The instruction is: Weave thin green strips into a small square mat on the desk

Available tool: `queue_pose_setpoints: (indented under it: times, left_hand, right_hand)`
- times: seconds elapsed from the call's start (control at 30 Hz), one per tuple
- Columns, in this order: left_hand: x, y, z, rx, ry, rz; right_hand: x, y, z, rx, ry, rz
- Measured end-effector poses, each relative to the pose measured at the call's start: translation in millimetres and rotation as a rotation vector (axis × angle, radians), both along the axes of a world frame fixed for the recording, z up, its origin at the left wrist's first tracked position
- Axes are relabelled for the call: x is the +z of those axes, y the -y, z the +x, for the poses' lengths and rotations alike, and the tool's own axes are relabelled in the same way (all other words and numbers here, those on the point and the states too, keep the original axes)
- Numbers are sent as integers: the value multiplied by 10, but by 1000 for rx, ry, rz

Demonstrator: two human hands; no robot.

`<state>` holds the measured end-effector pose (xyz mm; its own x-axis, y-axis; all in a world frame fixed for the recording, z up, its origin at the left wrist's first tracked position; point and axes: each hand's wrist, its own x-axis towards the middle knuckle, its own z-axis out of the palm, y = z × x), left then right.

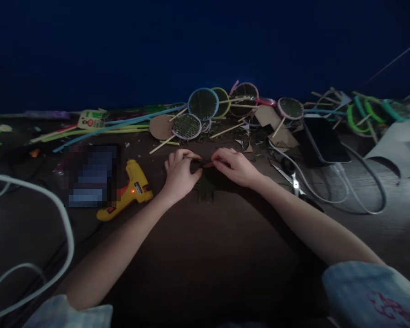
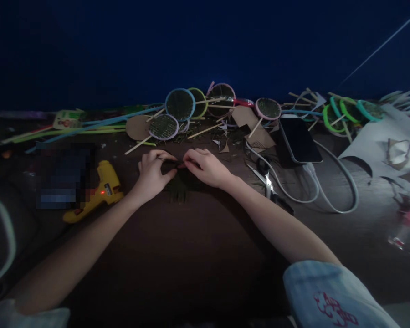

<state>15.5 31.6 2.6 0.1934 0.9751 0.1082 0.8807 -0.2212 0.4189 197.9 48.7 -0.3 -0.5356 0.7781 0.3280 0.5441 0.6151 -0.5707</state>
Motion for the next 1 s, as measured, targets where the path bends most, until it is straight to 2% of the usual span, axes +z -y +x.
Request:
queue_pose_setpoints:
  times: [0.53, 1.0]
  left_hand:
    - [-48, 1, -6, 2, 29, 58]
    - [-58, 48, 12, -45, -74, 132]
  right_hand:
    - [15, -1, -2, -5, 1, -13]
    - [38, 3, -3, -1, 5, -40]
